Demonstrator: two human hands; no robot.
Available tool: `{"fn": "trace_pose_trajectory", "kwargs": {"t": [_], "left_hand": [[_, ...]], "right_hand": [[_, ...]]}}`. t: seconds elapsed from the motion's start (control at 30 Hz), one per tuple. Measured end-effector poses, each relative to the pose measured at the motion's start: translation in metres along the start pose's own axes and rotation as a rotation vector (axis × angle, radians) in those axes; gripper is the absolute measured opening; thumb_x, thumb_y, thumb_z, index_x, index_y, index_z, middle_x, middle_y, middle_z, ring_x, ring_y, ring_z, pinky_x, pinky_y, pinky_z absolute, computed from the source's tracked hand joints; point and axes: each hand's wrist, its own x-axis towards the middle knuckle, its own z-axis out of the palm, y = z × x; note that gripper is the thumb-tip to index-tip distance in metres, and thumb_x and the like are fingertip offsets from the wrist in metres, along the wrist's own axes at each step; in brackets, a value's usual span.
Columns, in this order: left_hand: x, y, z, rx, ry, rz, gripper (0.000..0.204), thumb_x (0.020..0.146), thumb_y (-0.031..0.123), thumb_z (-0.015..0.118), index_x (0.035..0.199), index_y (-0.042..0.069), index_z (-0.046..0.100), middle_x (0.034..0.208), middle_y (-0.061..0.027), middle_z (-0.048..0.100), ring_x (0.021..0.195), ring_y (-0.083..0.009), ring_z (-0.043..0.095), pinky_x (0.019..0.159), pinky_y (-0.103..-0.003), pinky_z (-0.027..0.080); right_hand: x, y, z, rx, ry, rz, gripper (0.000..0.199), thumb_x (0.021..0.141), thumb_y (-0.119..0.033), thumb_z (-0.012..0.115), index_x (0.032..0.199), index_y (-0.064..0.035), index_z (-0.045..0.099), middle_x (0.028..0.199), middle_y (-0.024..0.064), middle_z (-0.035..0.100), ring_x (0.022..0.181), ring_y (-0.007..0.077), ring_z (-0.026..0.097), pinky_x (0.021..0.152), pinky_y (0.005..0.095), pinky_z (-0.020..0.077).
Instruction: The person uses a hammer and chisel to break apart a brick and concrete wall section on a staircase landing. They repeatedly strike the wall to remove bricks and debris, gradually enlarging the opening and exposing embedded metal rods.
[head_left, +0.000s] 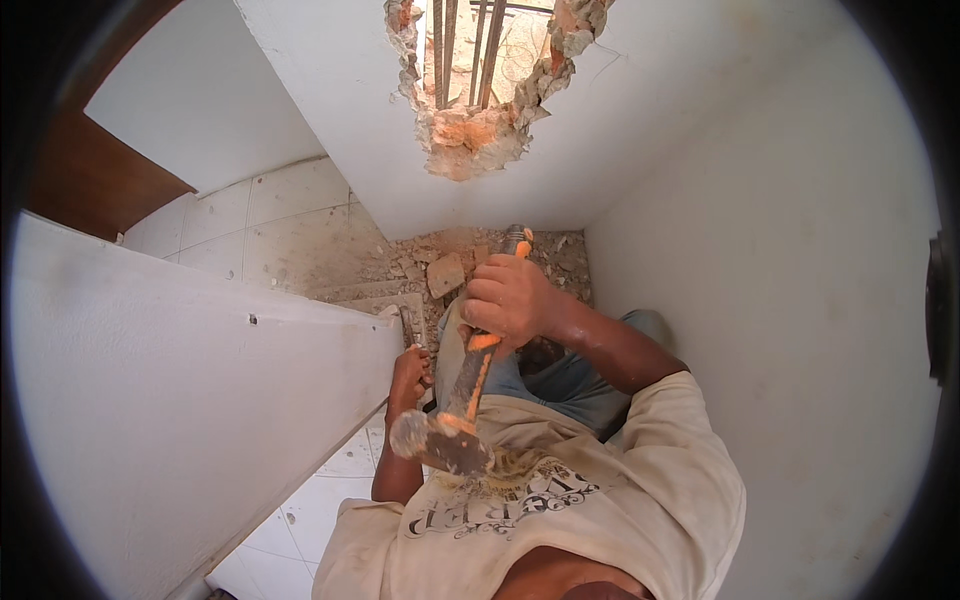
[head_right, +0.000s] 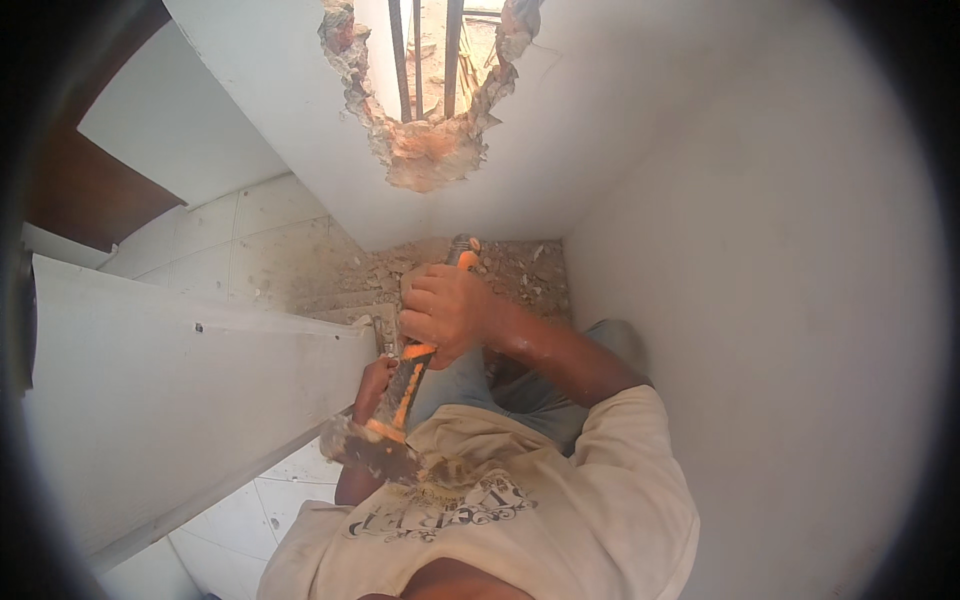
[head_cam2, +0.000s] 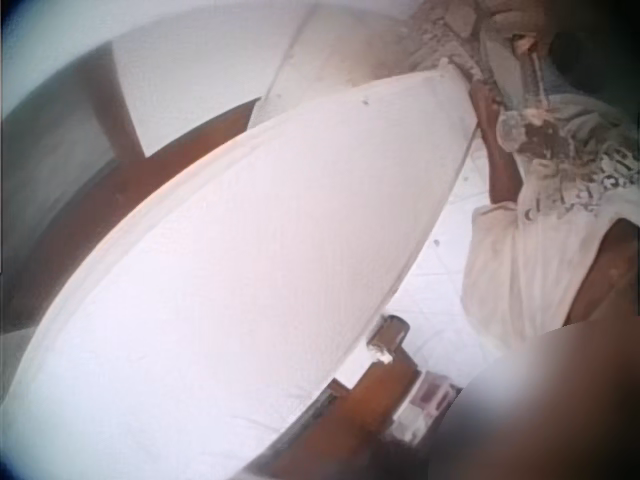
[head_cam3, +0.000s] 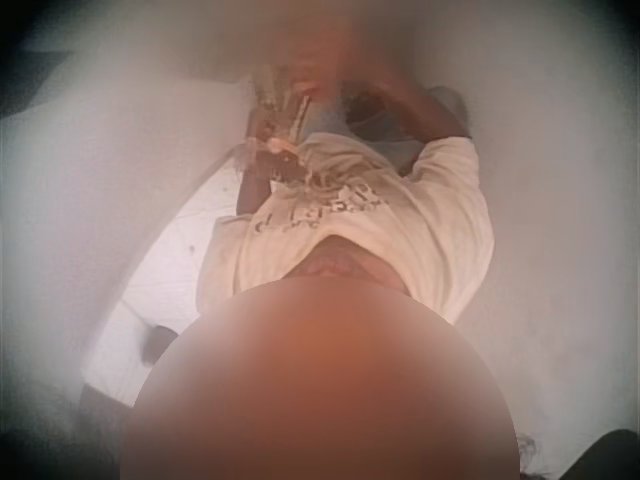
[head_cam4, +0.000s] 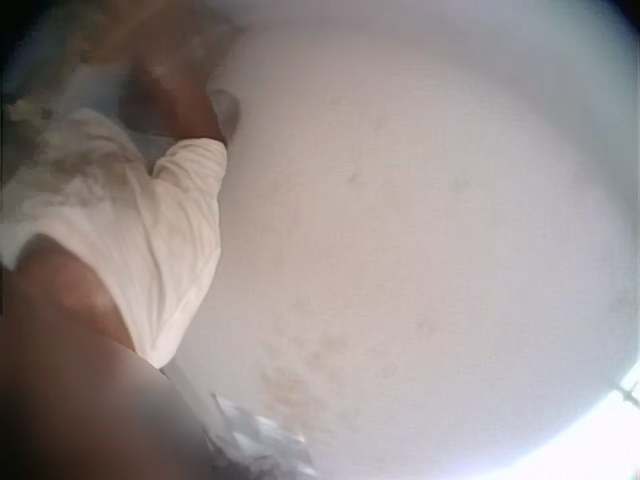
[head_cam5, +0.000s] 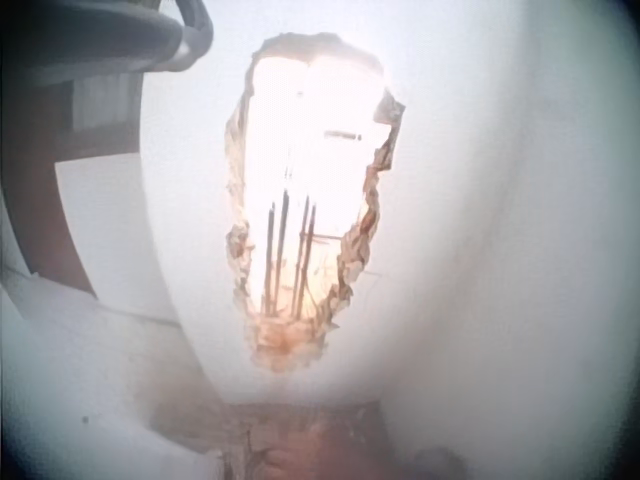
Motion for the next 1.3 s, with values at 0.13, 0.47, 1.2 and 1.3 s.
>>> {"fn": "trace_pose_trajectory", "kwargs": {"t": [0.13,0.47,1.2,1.3], "left_hand": [[-0.004,-0.001,0.001,0.078,0.053,-0.042,0.023,0.099,0.026,0.042,0.093,0.005,0.050,0.062,0.0035,0.039,0.045,-0.0072,0.032,0.039,-0.023,0.028],[0.010,-0.002,-0.009,0.063,-0.004,-0.044,0.025,0.097,0.026,0.044,0.098,0.003,0.054,0.063,0.0008,0.041,0.045,-0.0116,0.033,0.042,-0.028,0.029],[0.055,-0.017,-0.038,-0.285,-0.262,-0.248,0.028,0.098,0.029,0.044,0.098,0.003,0.055,0.066,0.0000,0.042,0.045,-0.0110,0.033,0.040,-0.027,0.030],[0.045,-0.016,-0.029,0.101,-0.024,-0.068,0.032,0.099,0.030,0.042,0.101,0.001,0.055,0.067,-0.0006,0.042,0.045,-0.0112,0.033,0.040,-0.028,0.030]], "right_hand": [[-0.015,0.043,0.003,-0.122,-0.159,0.482,0.024,0.070,-0.028,0.067,0.074,-0.0071,0.057,0.066,0.0089,0.058,0.064,0.0266,0.062,0.061,0.0384,0.0483],[-0.019,0.034,0.050,0.055,0.045,0.803,0.031,0.070,-0.031,0.069,0.083,-0.0043,0.061,0.070,0.0148,0.060,0.070,0.0369,0.062,0.063,0.0437,0.0479],[0.009,-0.018,0.021,-0.038,-0.044,0.033,0.029,0.058,-0.028,0.072,0.068,-0.0102,0.051,0.066,0.0059,0.050,0.062,0.0277,0.056,0.054,0.0384,0.0425],[0.012,-0.004,0.005,-0.003,-0.069,-0.229,0.030,0.057,-0.029,0.073,0.068,-0.0110,0.051,0.065,0.0037,0.050,0.062,0.0246,0.056,0.055,0.0375,0.0429]]}}
